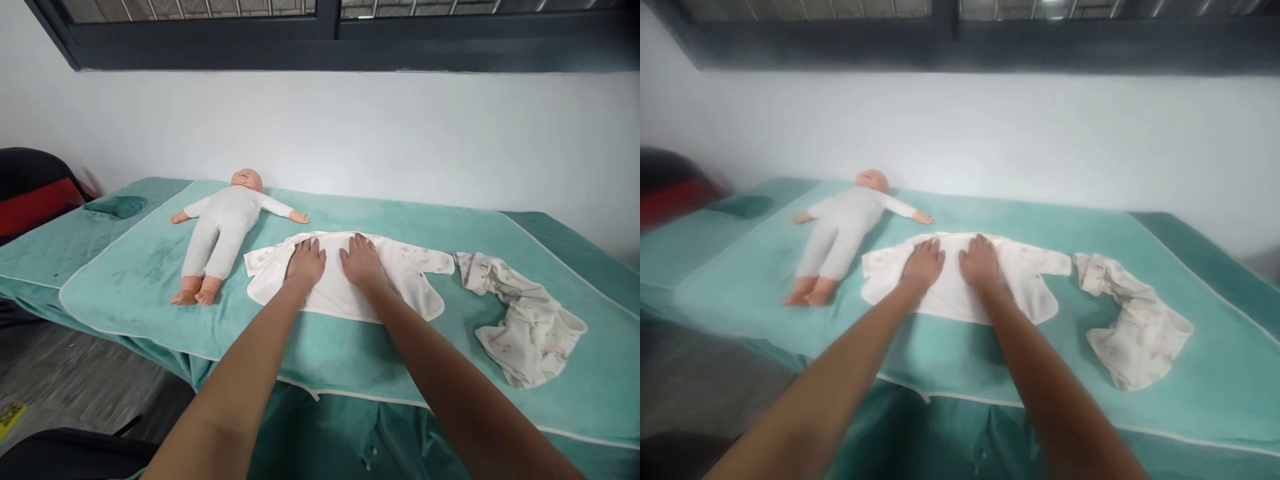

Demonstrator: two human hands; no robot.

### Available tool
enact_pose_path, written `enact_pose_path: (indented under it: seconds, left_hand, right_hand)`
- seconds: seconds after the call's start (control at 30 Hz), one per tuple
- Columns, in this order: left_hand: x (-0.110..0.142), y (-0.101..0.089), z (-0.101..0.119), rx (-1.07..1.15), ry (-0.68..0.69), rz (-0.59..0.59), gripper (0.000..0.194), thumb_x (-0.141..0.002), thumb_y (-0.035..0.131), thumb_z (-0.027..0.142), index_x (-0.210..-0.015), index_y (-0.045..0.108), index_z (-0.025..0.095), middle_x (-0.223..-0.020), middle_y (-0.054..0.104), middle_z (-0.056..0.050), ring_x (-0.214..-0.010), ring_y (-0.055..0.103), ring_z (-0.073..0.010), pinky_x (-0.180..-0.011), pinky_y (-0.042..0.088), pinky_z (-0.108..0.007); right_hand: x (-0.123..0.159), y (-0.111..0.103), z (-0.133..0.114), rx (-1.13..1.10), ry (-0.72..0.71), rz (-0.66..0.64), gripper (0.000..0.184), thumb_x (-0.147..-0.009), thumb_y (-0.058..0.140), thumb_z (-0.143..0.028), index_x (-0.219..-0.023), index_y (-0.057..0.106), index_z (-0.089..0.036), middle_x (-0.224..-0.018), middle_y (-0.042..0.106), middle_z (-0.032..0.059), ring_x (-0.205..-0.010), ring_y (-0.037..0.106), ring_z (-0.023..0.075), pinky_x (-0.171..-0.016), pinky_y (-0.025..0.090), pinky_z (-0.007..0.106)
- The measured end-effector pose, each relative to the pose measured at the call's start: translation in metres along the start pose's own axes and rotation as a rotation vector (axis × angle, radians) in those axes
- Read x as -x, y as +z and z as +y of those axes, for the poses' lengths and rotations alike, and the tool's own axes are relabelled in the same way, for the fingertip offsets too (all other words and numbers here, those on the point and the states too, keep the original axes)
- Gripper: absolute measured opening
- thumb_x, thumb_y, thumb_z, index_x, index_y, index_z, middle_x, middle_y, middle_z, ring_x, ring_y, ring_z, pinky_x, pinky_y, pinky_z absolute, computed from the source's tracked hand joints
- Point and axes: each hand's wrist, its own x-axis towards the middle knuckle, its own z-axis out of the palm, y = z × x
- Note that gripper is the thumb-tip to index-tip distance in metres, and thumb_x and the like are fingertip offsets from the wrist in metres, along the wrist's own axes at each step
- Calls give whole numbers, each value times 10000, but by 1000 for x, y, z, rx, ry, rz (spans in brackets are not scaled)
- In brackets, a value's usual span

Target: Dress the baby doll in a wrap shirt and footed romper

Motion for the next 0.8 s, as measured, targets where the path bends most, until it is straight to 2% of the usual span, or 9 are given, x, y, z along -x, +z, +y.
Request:
enact_pose_path:
  seconds: [0.1,0.2,0.27,0.4,0.5,0.6,0.7,0.8]
  left_hand:
    - [-1,2,0,-7,8,-5,560,-1019,260,372,-1481,424,102,-1547,445,-165,-1441,375,-311,-1207,284,-468]
    - [-2,2,-1,-13,15,-13,569,-1021,242,365,-1486,417,87,-1546,446,-166,-1447,371,-303,-1223,254,-460]
    - [-2,2,-1,-13,16,-24,582,-1023,229,366,-1495,405,74,-1556,432,-167,-1454,361,-303,-1230,242,-454]
    - [-1,0,0,-6,8,-57,601,-1024,223,376,-1511,384,61,-1579,401,-161,-1470,339,-303,-1241,232,-447]
    - [1,-3,2,-5,-23,-55,604,-1021,233,394,-1518,385,84,-1602,362,-157,-1483,312,-319,-1235,251,-472]
    - [5,-5,3,5,-64,-23,594,-1017,242,426,-1525,384,153,-1623,325,-140,-1481,306,-342,-1186,326,-530]
    - [6,-5,3,10,-41,-14,586,-1017,253,408,-1516,397,135,-1590,381,-161,-1460,341,-343,-1181,330,-533]
    - [5,-4,1,3,-7,-14,584,-1019,269,381,-1502,409,86,-1543,445,-182,-1434,381,-337,-1203,298,-501]
  right_hand:
    - [2,-3,-1,-8,-54,4,591,-1000,295,-352,-1445,465,-3,-1565,393,225,-1465,341,307,-1208,229,456]
    - [4,-6,-1,-59,-190,-20,549,-1020,263,-334,-1453,494,-89,-1576,413,139,-1455,370,248,-1203,272,388]
    - [5,-7,-1,-65,-219,-49,558,-1030,255,-362,-1464,491,-103,-1581,410,119,-1458,369,234,-1205,277,369]
    - [4,-6,-2,-18,-205,-97,618,-1036,240,-420,-1506,426,-64,-1605,355,135,-1494,310,262,-1225,229,421]
    - [5,-5,-3,16,-162,-115,635,-1037,221,-463,-1541,382,-113,-1625,317,104,-1510,272,280,-1227,202,476]
    - [7,-5,-5,34,-68,-99,657,-1023,241,-522,-1550,380,-155,-1635,295,101,-1517,245,321,-1212,216,510]
    - [9,-5,-8,29,-17,-85,670,-1016,250,-541,-1548,388,-158,-1633,294,124,-1513,249,341,-1201,227,519]
    - [12,-8,-11,42,-26,-85,650,-1023,249,-501,-1538,402,-134,-1624,307,145,-1509,260,342,-1200,231,512]
